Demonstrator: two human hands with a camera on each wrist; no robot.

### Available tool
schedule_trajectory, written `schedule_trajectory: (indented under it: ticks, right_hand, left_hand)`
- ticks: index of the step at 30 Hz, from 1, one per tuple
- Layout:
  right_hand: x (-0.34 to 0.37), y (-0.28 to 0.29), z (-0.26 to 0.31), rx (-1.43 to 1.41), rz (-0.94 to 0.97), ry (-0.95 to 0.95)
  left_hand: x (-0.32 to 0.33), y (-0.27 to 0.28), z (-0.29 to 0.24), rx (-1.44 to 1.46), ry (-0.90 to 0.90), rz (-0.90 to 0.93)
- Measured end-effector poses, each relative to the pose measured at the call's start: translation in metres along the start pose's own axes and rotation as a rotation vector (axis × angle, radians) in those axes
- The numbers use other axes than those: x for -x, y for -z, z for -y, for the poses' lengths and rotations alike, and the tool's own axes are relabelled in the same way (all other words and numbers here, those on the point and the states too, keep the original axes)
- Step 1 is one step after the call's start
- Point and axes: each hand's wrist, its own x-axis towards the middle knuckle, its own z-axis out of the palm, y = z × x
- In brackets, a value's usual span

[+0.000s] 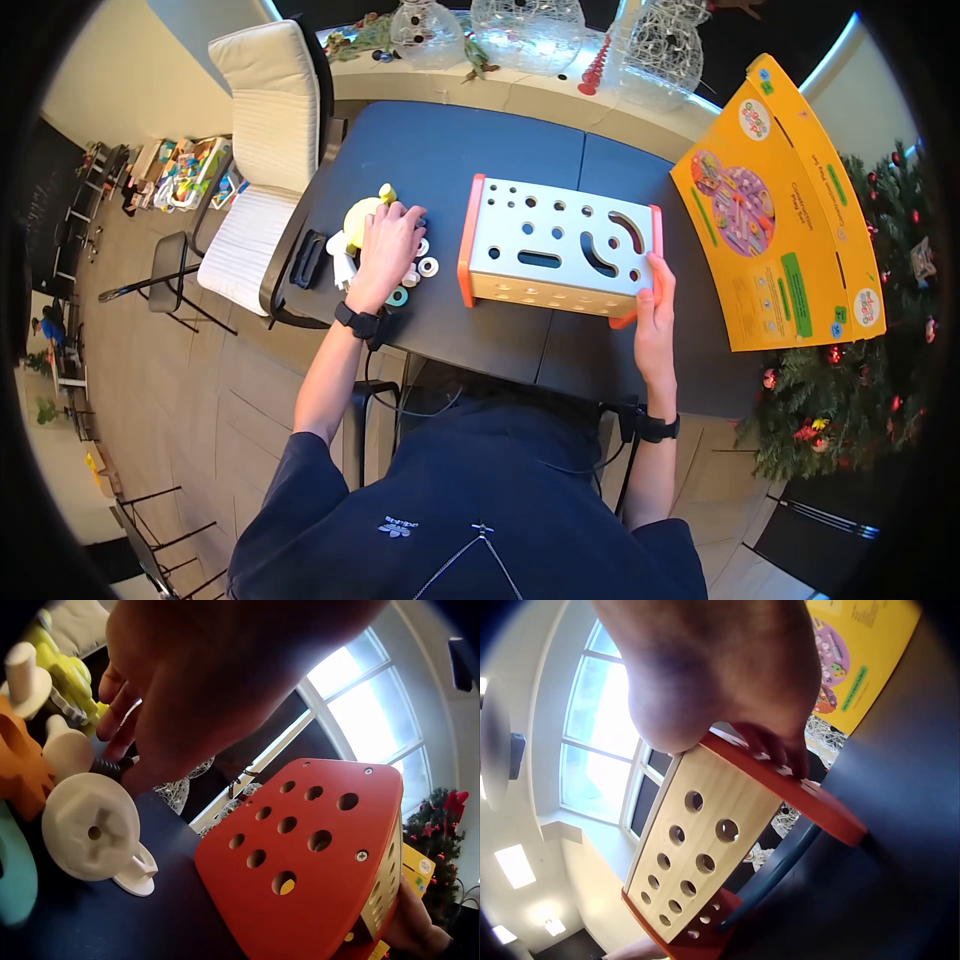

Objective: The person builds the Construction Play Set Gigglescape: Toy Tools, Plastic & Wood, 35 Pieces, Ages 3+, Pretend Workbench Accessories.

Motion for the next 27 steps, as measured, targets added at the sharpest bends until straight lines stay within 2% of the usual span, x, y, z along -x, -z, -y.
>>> schedule_trajectory:
  ticks: [8,11,12,16,20,27]
  right_hand:
    - [0.001,-0.004,0.000,-0.008,0.003,-0.008]
    - [0.001,-0.003,-0.003,-0.045,0.013,-0.036]
    - [-0.001,-0.002,-0.005,0.100,-0.035,0.018]
    - [0.000,-0.001,-0.003,0.078,-0.034,0.020]
    - [0.000,-0.003,-0.002,0.073,-0.037,0.019]
    - [0.000,-0.001,-0.008,0.083,-0.031,0.032]
  left_hand:
    - [0.000,0.006,-0.004,0.046,0.028,0.055]
    - [0.004,0.020,-0.002,0.117,0.060,0.044]
    - [0.006,0.022,0.000,0.167,0.067,0.000]
    - [0.020,0.034,0.009,0.284,0.123,-0.052]
    - [0.043,0.044,0.006,0.303,0.161,-0.001]
    - [0.074,0.034,-0.021,0.106,0.114,0.034]
